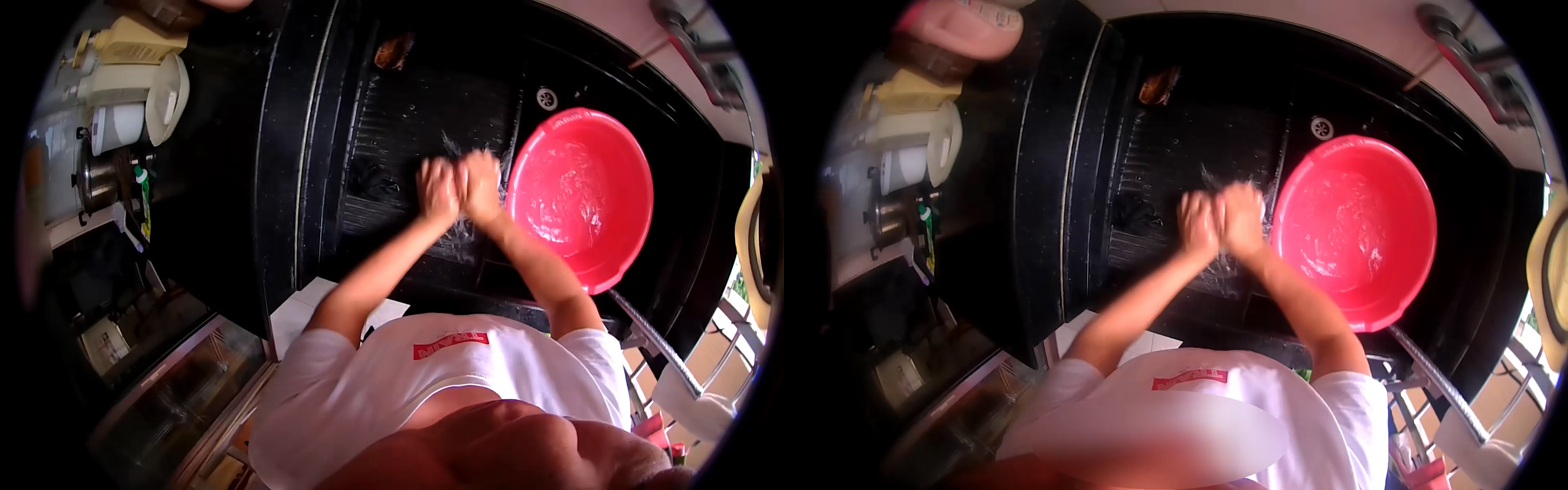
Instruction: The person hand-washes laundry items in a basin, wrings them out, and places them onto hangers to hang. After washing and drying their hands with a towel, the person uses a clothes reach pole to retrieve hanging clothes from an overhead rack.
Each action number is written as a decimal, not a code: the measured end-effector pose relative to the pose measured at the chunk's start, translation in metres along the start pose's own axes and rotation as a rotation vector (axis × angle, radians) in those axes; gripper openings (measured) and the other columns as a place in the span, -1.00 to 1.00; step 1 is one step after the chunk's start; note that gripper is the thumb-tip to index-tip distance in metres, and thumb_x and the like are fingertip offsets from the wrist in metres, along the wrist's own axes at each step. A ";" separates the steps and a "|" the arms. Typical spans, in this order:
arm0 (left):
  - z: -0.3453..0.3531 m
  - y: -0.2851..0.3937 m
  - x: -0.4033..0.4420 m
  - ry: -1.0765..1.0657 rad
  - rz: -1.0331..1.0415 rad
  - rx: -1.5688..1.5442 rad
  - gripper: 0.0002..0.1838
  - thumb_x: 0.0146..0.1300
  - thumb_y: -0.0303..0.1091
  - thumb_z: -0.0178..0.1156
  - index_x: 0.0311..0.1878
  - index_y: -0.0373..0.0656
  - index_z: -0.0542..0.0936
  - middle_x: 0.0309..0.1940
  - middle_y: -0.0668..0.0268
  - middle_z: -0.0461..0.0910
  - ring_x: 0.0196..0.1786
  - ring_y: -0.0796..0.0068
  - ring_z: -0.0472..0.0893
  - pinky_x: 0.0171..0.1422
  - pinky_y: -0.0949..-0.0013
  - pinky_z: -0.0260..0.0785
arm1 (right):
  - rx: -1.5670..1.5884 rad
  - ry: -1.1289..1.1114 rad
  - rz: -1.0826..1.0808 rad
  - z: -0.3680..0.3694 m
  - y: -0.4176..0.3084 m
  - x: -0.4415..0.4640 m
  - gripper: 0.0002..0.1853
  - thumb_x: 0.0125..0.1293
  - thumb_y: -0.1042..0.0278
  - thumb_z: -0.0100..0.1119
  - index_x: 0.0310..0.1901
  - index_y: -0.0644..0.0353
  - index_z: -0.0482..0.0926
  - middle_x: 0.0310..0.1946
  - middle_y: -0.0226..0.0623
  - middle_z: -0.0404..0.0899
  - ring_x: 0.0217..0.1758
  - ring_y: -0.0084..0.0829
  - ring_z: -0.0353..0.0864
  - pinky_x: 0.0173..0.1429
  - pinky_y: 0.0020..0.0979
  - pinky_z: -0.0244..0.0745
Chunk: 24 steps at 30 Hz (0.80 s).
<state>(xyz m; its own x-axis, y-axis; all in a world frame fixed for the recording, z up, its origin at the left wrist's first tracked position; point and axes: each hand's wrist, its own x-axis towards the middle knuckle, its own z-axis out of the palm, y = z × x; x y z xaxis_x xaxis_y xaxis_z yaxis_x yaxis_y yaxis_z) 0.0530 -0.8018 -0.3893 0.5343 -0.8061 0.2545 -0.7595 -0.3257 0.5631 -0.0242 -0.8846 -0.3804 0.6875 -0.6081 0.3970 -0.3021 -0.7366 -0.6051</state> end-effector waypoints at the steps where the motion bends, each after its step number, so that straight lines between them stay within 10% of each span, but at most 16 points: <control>1: 0.009 -0.012 0.036 -0.048 -0.016 0.110 -0.73 0.22 -0.15 0.05 -0.19 -0.14 0.54 -0.13 0.24 0.47 -0.01 0.12 0.40 0.03 0.08 0.26 | -0.056 -0.040 0.052 0.008 0.011 0.035 -0.78 0.29 0.30 -0.10 -0.35 0.25 0.49 -0.39 -0.05 0.39 -0.27 -0.04 0.34 -0.18 -0.13 0.21; 5: 0.011 -0.012 0.095 0.029 -0.156 0.084 -0.69 0.24 -0.15 -0.02 -0.06 -0.06 0.56 -0.01 0.29 0.44 0.06 0.13 0.35 0.11 0.07 0.19 | -0.335 0.049 0.312 0.031 0.024 0.085 -0.57 0.32 0.10 -0.13 0.04 0.25 0.47 0.27 0.01 0.28 0.37 0.13 0.12 0.39 0.03 0.01; 8: -0.013 0.000 0.044 -0.028 -0.081 0.039 -0.70 0.26 -0.12 0.02 -0.03 -0.01 0.56 0.07 0.34 0.44 0.13 0.15 0.32 0.19 0.07 0.14 | -0.096 -0.191 0.232 0.016 0.017 0.031 -0.68 0.30 0.18 -0.09 -0.21 0.28 0.54 -0.11 0.03 0.50 0.07 0.16 0.36 0.23 0.00 0.21; 10: -0.024 0.020 -0.008 -0.009 -0.158 -0.158 -0.73 0.27 -0.10 -0.01 -0.08 0.04 0.55 -0.01 0.32 0.45 0.12 0.17 0.33 0.13 0.04 0.14 | 0.036 0.114 0.122 -0.025 -0.041 -0.001 -0.80 0.26 0.32 -0.04 -0.28 0.28 0.51 -0.34 -0.02 0.45 -0.20 0.03 0.39 -0.03 -0.06 0.26; 16: 0.028 -0.021 0.043 0.082 0.184 0.058 -0.76 0.20 -0.21 0.02 -0.27 -0.17 0.54 -0.17 0.13 0.54 -0.01 0.04 0.44 0.02 0.02 0.25 | -0.129 -0.119 0.180 0.000 0.014 0.031 -0.73 0.25 0.24 -0.09 -0.25 0.22 0.57 -0.29 -0.04 0.50 -0.17 -0.04 0.39 -0.04 -0.10 0.22; 17: 0.020 -0.014 0.078 -0.224 -0.011 0.027 -0.75 0.23 -0.21 0.01 -0.20 -0.17 0.53 -0.17 0.12 0.50 -0.03 0.03 0.42 0.03 0.00 0.26 | -0.212 -0.134 0.241 0.004 0.024 0.059 -0.72 0.26 0.23 -0.09 -0.26 0.21 0.57 -0.25 -0.02 0.51 -0.14 0.00 0.39 -0.02 -0.05 0.22; 20: 0.032 -0.012 0.107 0.042 -0.057 0.080 -0.73 0.29 -0.18 -0.03 -0.13 -0.12 0.53 -0.11 0.20 0.50 0.06 0.05 0.38 0.13 0.01 0.22 | -0.416 0.406 0.214 0.039 0.057 0.073 -0.71 0.28 0.19 -0.08 -0.35 0.23 0.53 -0.21 -0.03 0.52 -0.09 0.04 0.39 0.07 -0.01 0.22; 23: 0.024 -0.027 0.065 -0.044 0.148 -0.048 -0.73 0.30 -0.16 -0.04 -0.19 -0.12 0.54 -0.04 0.27 0.51 0.07 0.07 0.37 0.21 0.01 0.13 | -0.063 -0.206 0.288 -0.001 0.019 0.046 -0.72 0.32 0.26 -0.12 -0.21 0.29 0.52 -0.20 0.04 0.49 -0.04 0.06 0.37 0.13 -0.05 0.20; 24: 0.007 -0.011 0.044 -0.052 0.041 -0.170 -0.74 0.28 -0.15 -0.03 -0.25 -0.11 0.54 -0.07 0.29 0.51 0.05 0.11 0.37 0.20 0.04 0.13 | 0.015 -0.075 0.242 -0.013 -0.009 0.021 -0.74 0.32 0.32 -0.13 -0.17 0.29 0.51 -0.24 0.04 0.47 -0.09 0.06 0.36 0.08 -0.08 0.21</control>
<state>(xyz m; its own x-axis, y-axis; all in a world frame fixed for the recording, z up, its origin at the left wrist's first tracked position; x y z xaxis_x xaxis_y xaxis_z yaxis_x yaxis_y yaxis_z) 0.0825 -0.8368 -0.3901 0.4810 -0.8428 0.2414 -0.7043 -0.2076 0.6788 -0.0155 -0.8947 -0.3576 0.6440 -0.7417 0.1874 -0.4544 -0.5679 -0.6863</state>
